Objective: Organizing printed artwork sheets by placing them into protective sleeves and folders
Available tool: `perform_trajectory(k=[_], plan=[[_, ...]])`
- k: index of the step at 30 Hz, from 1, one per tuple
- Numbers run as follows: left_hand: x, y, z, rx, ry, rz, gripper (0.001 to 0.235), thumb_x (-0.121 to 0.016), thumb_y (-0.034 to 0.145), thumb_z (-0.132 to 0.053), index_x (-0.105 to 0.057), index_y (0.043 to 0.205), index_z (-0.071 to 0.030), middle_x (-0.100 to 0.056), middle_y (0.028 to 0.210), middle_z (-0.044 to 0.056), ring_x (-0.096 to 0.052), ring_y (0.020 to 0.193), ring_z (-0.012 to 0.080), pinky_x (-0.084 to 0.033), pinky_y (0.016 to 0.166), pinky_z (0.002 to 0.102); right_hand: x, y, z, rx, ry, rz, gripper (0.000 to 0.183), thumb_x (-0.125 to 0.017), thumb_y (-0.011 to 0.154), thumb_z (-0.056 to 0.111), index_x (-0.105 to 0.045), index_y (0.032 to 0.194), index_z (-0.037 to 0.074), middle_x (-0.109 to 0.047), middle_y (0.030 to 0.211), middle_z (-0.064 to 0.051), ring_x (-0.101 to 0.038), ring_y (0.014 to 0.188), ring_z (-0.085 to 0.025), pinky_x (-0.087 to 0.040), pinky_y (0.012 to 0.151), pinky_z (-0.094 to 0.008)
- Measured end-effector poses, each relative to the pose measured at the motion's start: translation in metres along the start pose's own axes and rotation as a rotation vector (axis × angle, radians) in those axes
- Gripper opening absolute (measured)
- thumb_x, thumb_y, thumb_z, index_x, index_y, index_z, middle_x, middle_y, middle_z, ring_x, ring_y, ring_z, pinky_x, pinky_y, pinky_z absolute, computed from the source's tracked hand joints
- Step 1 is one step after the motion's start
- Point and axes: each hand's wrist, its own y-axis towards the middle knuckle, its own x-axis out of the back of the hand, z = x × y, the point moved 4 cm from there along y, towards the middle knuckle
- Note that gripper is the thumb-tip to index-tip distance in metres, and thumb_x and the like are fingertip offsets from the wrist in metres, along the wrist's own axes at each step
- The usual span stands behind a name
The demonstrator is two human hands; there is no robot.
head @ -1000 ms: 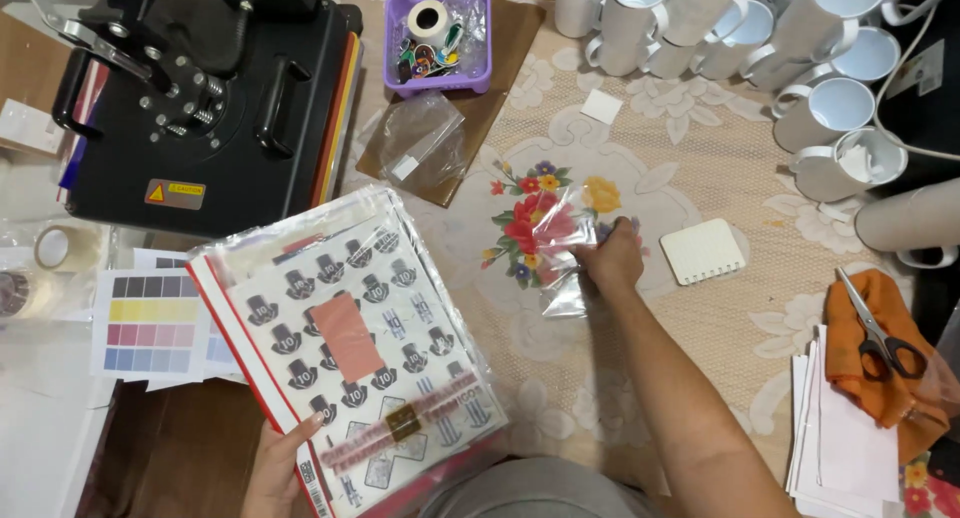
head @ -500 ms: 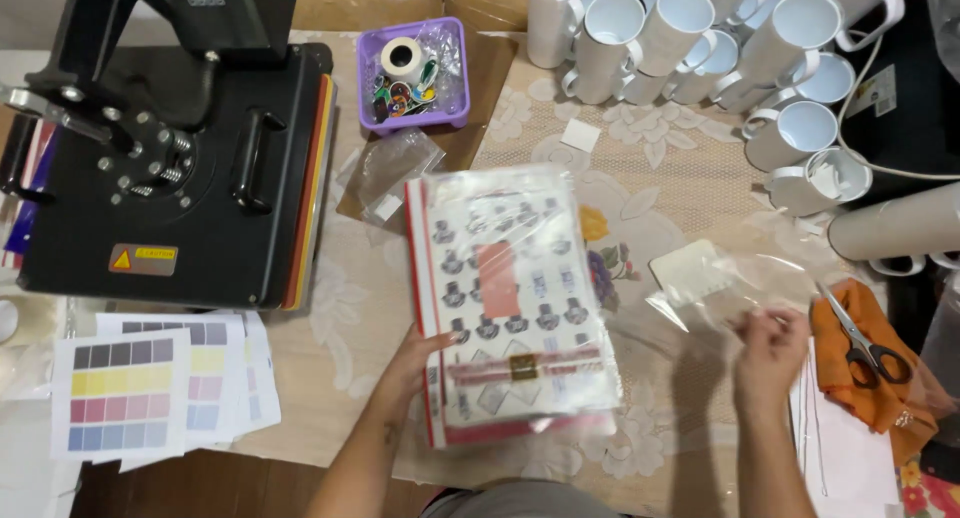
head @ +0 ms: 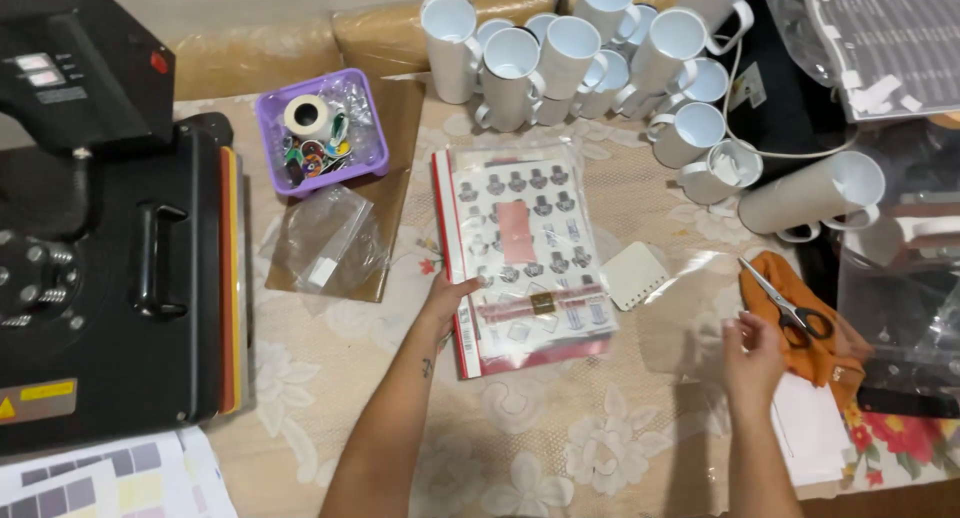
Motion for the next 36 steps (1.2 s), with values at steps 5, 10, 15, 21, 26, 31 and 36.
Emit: perform_trajectory(k=[5,10,15,21,26,31,36], plan=[[0.033,-0.016,-0.001,-0.388,0.639,-0.379,0.049,-0.078,0.088,-0.026,-0.06,0.132,-0.012,-0.074,0.108,0.012,-0.074,0.093,0.0254,-0.06,0.082,0.037,-0.038,-0.032,0.072,0.385,-0.245,-0.075,0.047,-0.074,0.087,0.005,-0.057,0.13,-0.004,-0.052,0.129,-0.031,-0.045,0.129,-0.054,-0.032,0.113,-0.059],[0.03,-0.11,0.018,-0.733,0.993,-0.411,0.05,-0.064,0.091,-0.02,-0.053,0.137,-0.002,-0.055,0.137,0.022,-0.054,0.127,0.0397,-0.044,0.105,0.051,-0.108,-0.089,0.121,0.533,-0.378,0.226,0.047,-0.065,0.095,0.025,-0.052,0.137,0.007,-0.044,0.148,-0.019,-0.037,0.142,-0.043,-0.03,0.118,-0.057],[0.08,-0.161,0.076,-0.79,1.371,-0.504,0.053,-0.053,0.092,-0.026,-0.049,0.14,-0.006,-0.04,0.156,0.019,-0.037,0.143,0.0388,-0.03,0.112,0.054,-0.184,-0.149,0.113,0.942,-0.472,0.787,0.069,-0.057,0.093,0.056,-0.046,0.146,0.012,-0.027,0.163,-0.015,-0.018,0.152,-0.04,-0.012,0.12,-0.058],[0.129,-0.221,0.096,-0.75,1.38,-0.674,0.054,-0.062,0.091,-0.02,-0.05,0.14,-0.004,-0.048,0.148,0.018,-0.038,0.142,0.0366,-0.03,0.115,0.051,-0.202,-0.156,0.096,1.046,-0.602,0.742,0.08,-0.034,0.093,0.066,-0.036,0.154,0.014,-0.026,0.166,-0.009,-0.019,0.154,-0.033,-0.011,0.123,-0.054],[0.157,-0.303,0.131,-0.541,1.195,-0.758,0.042,-0.055,0.096,-0.01,-0.052,0.137,-0.005,-0.046,0.145,0.017,-0.038,0.14,0.0349,-0.026,0.118,0.051,-0.199,-0.155,0.086,1.084,-0.487,0.525,0.077,-0.052,0.087,0.053,-0.054,0.149,0.006,-0.049,0.159,-0.018,-0.042,0.148,-0.041,-0.026,0.12,-0.061],[0.224,-0.405,0.134,-0.565,1.085,-1.108,0.034,-0.058,0.09,-0.006,-0.062,0.124,-0.001,-0.062,0.13,0.018,-0.055,0.126,0.0359,-0.043,0.109,0.051,-0.198,-0.161,0.076,1.261,-0.472,0.318,0.074,-0.056,0.09,0.051,-0.066,0.144,0.001,-0.063,0.154,-0.021,-0.057,0.144,-0.043,-0.04,0.116,-0.06],[0.4,-0.45,0.06,-0.605,0.903,-1.337,0.03,-0.057,0.095,-0.008,-0.066,0.123,-0.001,-0.068,0.123,0.016,-0.061,0.118,0.0339,-0.048,0.104,0.048,-0.228,-0.153,0.051,1.344,-0.669,0.064,0.075,-0.048,0.086,0.06,-0.075,0.139,0.014,-0.075,0.151,-0.008,-0.072,0.138,-0.033,-0.046,0.117,-0.044]])
